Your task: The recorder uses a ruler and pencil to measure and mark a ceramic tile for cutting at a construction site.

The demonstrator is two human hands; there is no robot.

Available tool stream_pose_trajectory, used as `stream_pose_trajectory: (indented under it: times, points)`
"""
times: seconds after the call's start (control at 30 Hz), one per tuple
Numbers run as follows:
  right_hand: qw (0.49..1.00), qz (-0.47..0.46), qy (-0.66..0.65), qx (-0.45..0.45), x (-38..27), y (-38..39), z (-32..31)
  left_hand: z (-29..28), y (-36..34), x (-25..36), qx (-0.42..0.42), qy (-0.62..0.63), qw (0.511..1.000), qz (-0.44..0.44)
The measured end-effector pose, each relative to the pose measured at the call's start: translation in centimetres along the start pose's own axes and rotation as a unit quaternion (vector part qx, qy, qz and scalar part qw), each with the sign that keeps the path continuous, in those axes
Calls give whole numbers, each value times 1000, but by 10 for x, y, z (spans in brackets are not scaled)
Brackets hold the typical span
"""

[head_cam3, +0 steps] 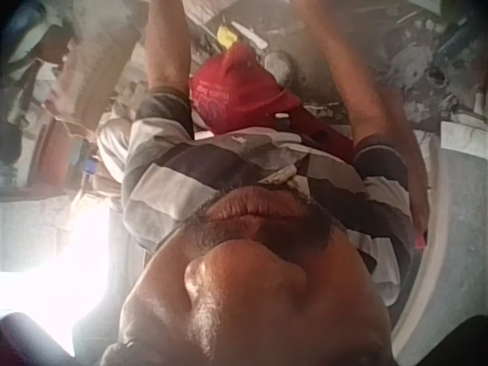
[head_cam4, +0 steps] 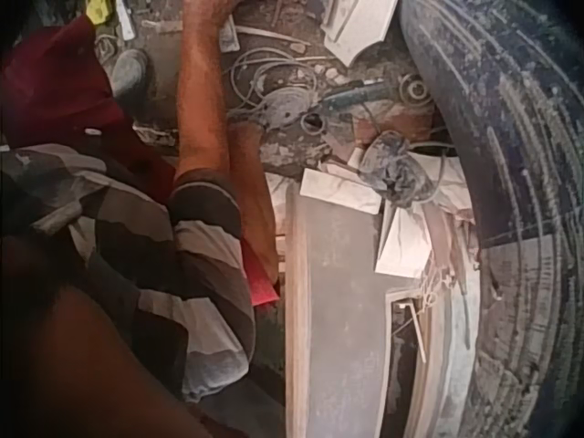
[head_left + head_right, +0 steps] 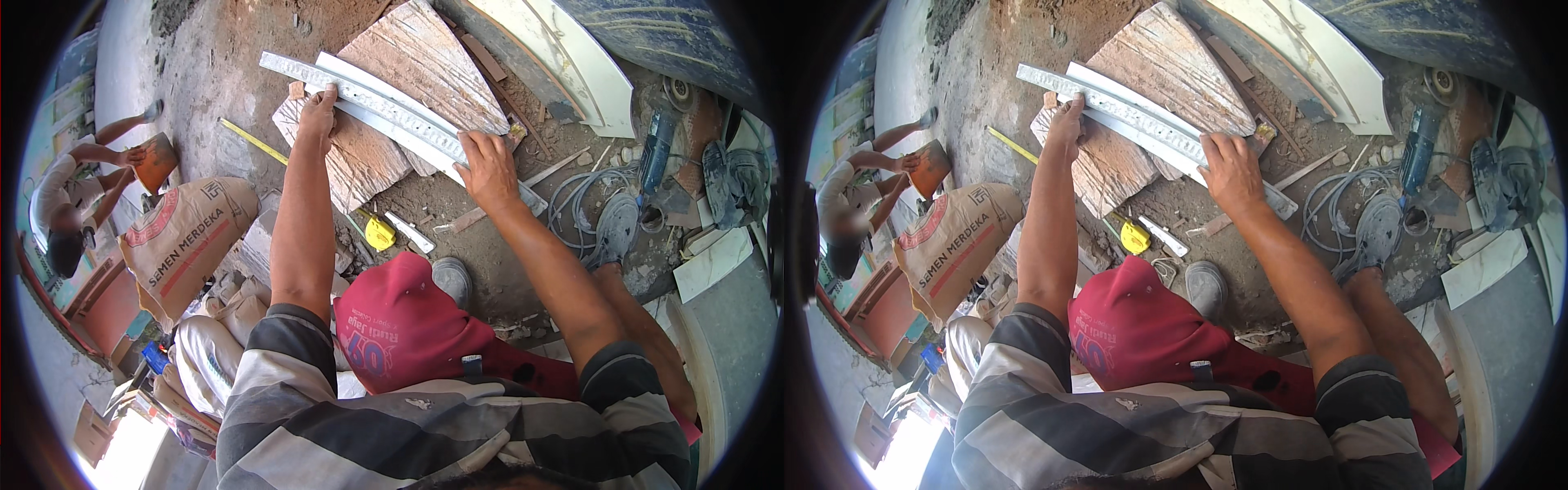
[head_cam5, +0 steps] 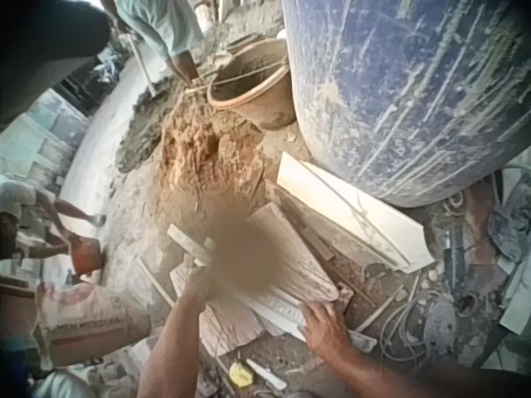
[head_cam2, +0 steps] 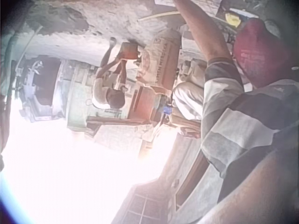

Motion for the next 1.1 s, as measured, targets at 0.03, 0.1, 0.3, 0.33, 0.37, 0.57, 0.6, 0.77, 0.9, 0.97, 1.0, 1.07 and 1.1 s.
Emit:
stream_pose_trajectory:
  times: [0.03,0.1,0.3,0.33,0.37,0.57,0.6,0.77,0.9,0.97,1.0,1.07,1.1]
  points:
    - [1000,-2,1,0,0,0,0,1,-2,0,4,16,1000,7]
    - [1000,-7,7,5,-1,0,2,-3,-5,-1,8,31,999,15]
    - [1000,-15,23,11,4,2,1,1,3,3,-8,-4,1000,-11]
    - [1000,-14,22,7,3,1,1,-2,2,2,-10,-1,1000,-11]
    - [1000,-14,21,6,2,1,1,-4,1,2,-11,2,1000,-10]
    - [1000,-15,24,10,4,2,1,0,5,5,-7,-3,1000,-15]
    - [1000,-14,22,7,4,1,1,0,6,5,-7,-3,1000,-16]
    - [1000,-12,22,-1,3,1,1,-4,4,4,-19,4,1000,-18]
    - [1000,-11,25,-3,4,2,2,-2,2,4,16,1,999,-36]
    - [1000,-12,25,-3,3,1,1,-4,1,4,-1,7,999,-33]
    - [1000,-12,24,-3,3,1,1,-5,1,3,0,7,999,-32]
    - [1000,-12,25,-4,4,1,0,-1,2,4,-11,8,1000,-24]
    - [1000,-12,27,-4,4,1,1,-1,3,6,-12,8,1000,-24]
Point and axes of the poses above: each hand's wrist, its own y-axis away from the middle knuckle, its own z-axis out of the palm, x = y × z, the point moved 1 cm from there along -y, towards the middle knuckle, and after that the axes turned 7 degrees about x, right-handed, at the moved point
